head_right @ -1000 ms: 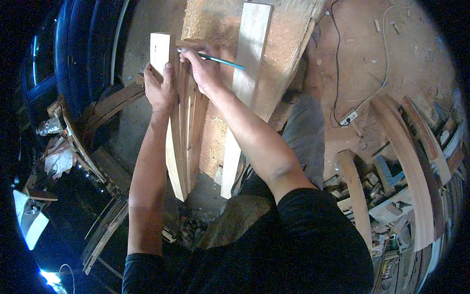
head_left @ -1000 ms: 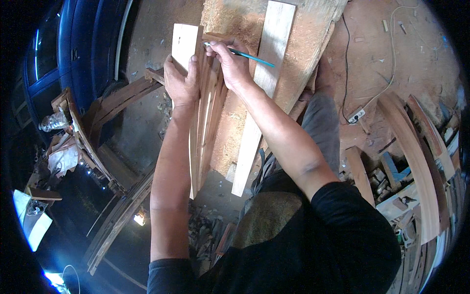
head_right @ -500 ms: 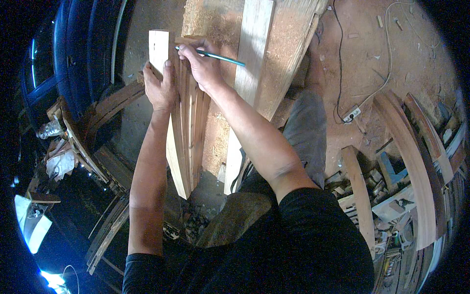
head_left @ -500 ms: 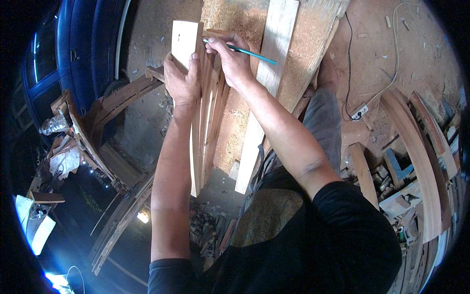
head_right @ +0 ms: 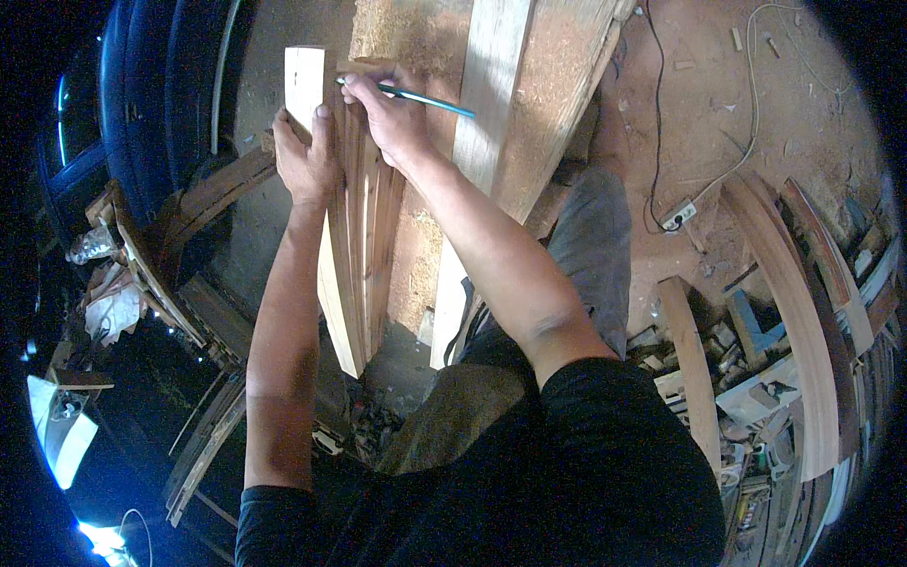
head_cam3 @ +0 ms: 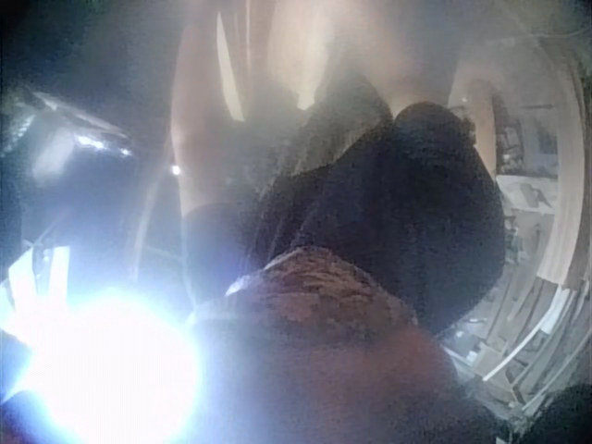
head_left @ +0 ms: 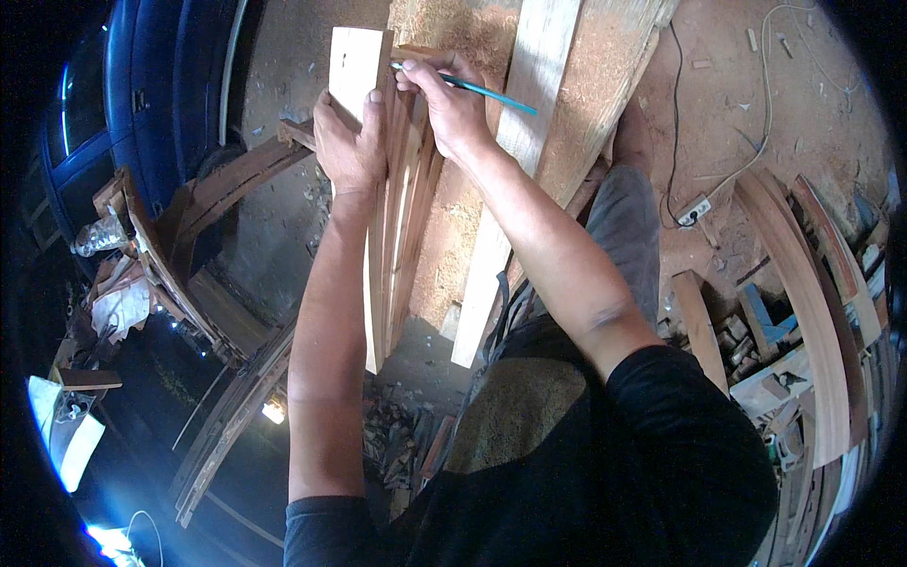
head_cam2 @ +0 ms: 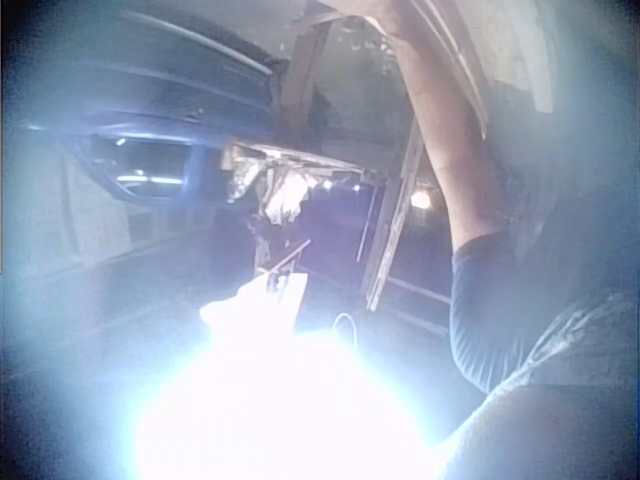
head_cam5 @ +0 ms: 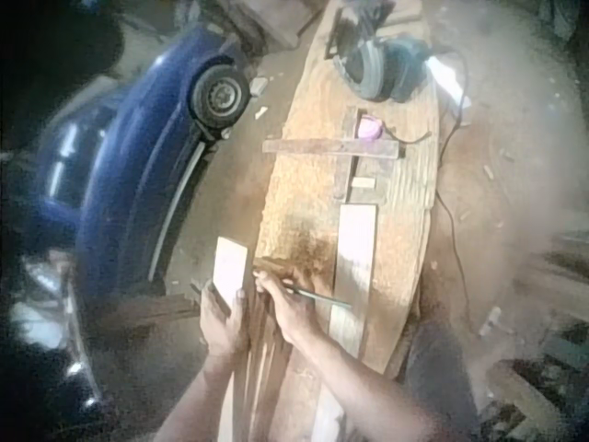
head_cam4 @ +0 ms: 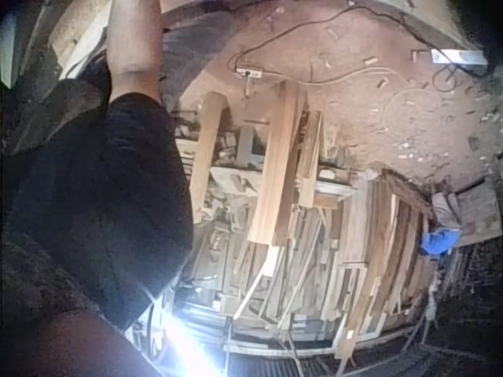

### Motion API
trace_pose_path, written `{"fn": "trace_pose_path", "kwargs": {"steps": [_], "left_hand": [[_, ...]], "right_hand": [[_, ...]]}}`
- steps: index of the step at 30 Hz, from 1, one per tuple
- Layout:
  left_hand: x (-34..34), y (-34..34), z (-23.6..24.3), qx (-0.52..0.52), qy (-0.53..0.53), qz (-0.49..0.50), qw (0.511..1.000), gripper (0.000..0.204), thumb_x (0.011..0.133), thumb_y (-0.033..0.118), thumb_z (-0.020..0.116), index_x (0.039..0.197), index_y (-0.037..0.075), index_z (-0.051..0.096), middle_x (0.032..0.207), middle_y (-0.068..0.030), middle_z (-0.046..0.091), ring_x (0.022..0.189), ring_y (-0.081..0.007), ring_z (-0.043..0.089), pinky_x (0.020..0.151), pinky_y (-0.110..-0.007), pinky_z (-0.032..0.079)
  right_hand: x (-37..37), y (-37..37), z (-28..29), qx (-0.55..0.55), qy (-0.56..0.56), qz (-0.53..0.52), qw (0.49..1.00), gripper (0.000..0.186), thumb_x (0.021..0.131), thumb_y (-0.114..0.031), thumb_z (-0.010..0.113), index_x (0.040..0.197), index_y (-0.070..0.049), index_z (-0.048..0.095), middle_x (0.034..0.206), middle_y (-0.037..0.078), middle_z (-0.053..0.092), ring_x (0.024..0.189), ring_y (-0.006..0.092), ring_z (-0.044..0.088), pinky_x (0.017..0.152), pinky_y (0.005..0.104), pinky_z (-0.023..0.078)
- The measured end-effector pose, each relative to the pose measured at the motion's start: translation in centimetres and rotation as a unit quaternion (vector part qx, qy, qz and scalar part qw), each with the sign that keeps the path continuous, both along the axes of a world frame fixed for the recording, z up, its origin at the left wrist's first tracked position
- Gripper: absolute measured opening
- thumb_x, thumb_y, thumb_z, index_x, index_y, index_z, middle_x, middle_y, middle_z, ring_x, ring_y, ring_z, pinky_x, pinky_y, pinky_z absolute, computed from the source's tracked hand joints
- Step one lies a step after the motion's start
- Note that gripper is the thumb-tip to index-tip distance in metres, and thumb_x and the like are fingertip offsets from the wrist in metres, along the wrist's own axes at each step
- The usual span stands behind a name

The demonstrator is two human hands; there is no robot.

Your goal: The person uses a circular saw to cut several wooden planks on a workbench. They measure and mark the wood with a ruler and pencil, then make straight cuts, stacking the finished pieces.

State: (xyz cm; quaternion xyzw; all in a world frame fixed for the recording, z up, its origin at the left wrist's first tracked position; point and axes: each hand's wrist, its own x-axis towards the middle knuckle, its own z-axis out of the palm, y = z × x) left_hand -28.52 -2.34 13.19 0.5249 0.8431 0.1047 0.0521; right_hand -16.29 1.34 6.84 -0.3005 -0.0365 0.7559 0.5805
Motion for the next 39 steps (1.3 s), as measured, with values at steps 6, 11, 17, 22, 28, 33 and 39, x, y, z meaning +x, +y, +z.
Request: {"fn": "trace_pose_path", "kwargs": {"steps": [6,11,17,22,28,33,39], "left_hand": [[-0.3,-0.2,-0.3,0.003,-0.001,-0.003,1.0,0.078,0.094,0.059,0.065,0.14,-0.003,0.05,0.129,-0.0277,0.062,0.122,-0.0415,0.061,0.105,-0.047,0.045],[-0.1,-0.1,-0.2,0.007,0.002,-0.009,1.0,0.081,0.094,0.06,0.064,0.14,-0.004,0.049,0.13,-0.0286,0.062,0.122,-0.0425,0.06,0.105,-0.047,0.045],[0.3,0.0,0.1,0.012,-0.007,0.003,1.0,0.08,0.094,0.06,0.064,0.14,-0.003,0.05,0.129,-0.0283,0.063,0.122,-0.0431,0.061,0.104,-0.048,0.046],[-0.1,0.1,-0.1,0.002,-0.007,0.003,1.0,0.08,0.094,0.06,0.064,0.14,-0.003,0.05,0.13,-0.0285,0.062,0.122,-0.0433,0.061,0.104,-0.048,0.046],[0.5,0.2,0.3,0.002,-0.012,0.002,1.0,0.078,0.094,0.059,0.065,0.139,-0.003,0.051,0.13,-0.0279,0.062,0.123,-0.042,0.061,0.105,-0.047,0.045],[0.5,0.1,0.3,0.006,-0.02,0.007,1.0,0.078,0.094,0.058,0.065,0.14,-0.003,0.051,0.13,-0.028,0.063,0.123,-0.0412,0.061,0.105,-0.047,0.045],[0.5,0.3,0.0,0.003,-0.004,0.007,1.0,0.079,0.093,0.059,0.065,0.139,-0.004,0.051,0.128,-0.0284,0.063,0.122,-0.042,0.061,0.104,-0.047,0.046]], "right_hand": [[-0.1,-0.1,-0.5,0.014,0.003,0.002,1.0,0.021,0.096,-0.01,0.073,0.104,-0.001,0.056,0.095,0.014,0.071,0.09,0.0178,0.07,0.085,0.0331,0.057],[-0.1,0.0,-0.7,0.032,0.001,-0.009,0.999,0.016,0.096,-0.011,0.073,0.102,-0.002,0.062,0.096,0.014,0.073,0.089,0.0188,0.072,0.084,0.0334,0.06],[0.2,0.0,-0.1,-0.018,-0.007,-0.006,1.0,0.016,0.096,-0.013,0.073,0.099,-0.001,0.063,0.097,0.015,0.073,0.089,0.019,0.072,0.085,0.034,0.059],[0.2,-0.1,0.0,-0.014,-0.02,0.005,1.0,0.017,0.095,-0.014,0.074,0.099,-0.001,0.063,0.097,0.014,0.074,0.089,0.019,0.072,0.086,0.0336,0.059],[0.1,-0.2,0.1,-0.008,0.0,-0.005,1.0,0.02,0.094,-0.012,0.075,0.101,0.001,0.061,0.093,0.014,0.073,0.089,0.0181,0.071,0.084,0.0319,0.058],[0.0,-0.2,0.3,0.001,0.01,-0.005,1.0,0.022,0.095,-0.012,0.075,0.102,0.001,0.059,0.094,0.013,0.072,0.089,0.0176,0.071,0.082,0.0308,0.057],[-0.2,-0.1,0.0,-0.01,-0.016,-0.009,1.0,0.018,0.098,-0.013,0.072,0.104,0.0,0.061,0.096,0.015,0.074,0.09,0.0182,0.072,0.085,0.0322,0.06]]}}
